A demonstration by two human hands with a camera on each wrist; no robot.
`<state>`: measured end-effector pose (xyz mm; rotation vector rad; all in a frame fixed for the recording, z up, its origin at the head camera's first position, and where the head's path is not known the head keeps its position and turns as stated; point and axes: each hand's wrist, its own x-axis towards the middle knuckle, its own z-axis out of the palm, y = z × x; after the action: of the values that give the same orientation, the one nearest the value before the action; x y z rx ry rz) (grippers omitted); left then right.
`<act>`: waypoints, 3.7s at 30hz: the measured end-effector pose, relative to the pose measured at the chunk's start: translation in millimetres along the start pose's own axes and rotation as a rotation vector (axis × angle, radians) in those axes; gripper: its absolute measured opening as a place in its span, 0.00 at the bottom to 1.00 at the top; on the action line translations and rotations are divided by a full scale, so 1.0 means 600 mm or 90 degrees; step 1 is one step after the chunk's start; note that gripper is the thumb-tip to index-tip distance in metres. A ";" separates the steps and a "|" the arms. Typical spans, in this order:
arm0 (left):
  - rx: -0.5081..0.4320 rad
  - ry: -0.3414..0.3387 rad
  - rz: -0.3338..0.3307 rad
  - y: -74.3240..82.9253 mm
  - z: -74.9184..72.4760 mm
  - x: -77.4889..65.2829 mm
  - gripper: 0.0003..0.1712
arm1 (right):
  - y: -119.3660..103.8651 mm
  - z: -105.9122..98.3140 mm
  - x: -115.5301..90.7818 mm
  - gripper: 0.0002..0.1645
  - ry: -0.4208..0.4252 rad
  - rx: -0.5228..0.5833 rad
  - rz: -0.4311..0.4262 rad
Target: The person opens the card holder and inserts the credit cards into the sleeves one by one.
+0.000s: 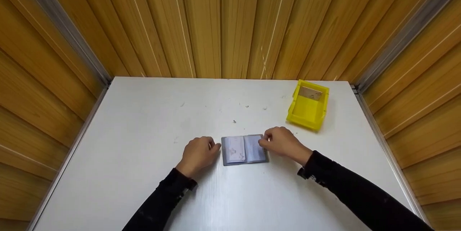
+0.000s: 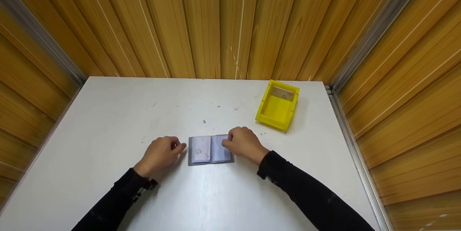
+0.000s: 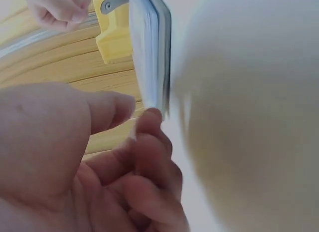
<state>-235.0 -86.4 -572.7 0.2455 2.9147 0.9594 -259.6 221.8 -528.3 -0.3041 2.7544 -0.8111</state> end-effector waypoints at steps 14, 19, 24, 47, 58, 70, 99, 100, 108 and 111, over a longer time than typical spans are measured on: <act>0.055 0.082 0.032 -0.005 -0.004 -0.016 0.15 | 0.026 0.009 0.002 0.22 -0.049 -0.031 0.064; 0.027 0.068 0.031 -0.020 0.000 -0.024 0.15 | 0.035 0.005 -0.005 0.18 -0.050 -0.037 0.081; 0.012 0.071 0.025 -0.028 -0.001 -0.027 0.15 | 0.048 -0.008 -0.014 0.17 -0.054 -0.034 0.097; 0.014 0.028 0.021 -0.023 -0.007 -0.024 0.39 | 0.004 -0.122 -0.034 0.20 -0.104 -0.061 0.124; 0.020 0.019 0.037 -0.022 -0.002 -0.024 0.32 | -0.071 -0.092 -0.019 0.20 -0.081 -0.012 0.037; 0.032 0.031 0.021 -0.013 -0.001 -0.019 0.24 | -0.119 -0.006 0.019 0.19 -0.060 0.056 -0.044; 0.045 0.024 0.055 -0.019 -0.012 -0.013 0.07 | -0.126 0.145 0.047 0.16 -0.124 0.200 -0.183; 0.046 0.021 0.050 -0.020 -0.013 -0.014 0.08 | -0.124 0.147 0.047 0.16 -0.125 0.200 -0.183; 0.019 0.009 0.063 -0.024 -0.012 -0.015 0.13 | -0.114 0.145 0.048 0.12 -0.106 0.185 -0.203; 0.001 0.003 0.083 -0.022 -0.011 -0.013 0.13 | -0.108 0.143 0.048 0.12 -0.102 0.182 -0.215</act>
<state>-229.5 -101.9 -575.0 0.4403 2.9343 0.9752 -253.0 118.1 -567.2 -0.7517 2.4278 -1.1897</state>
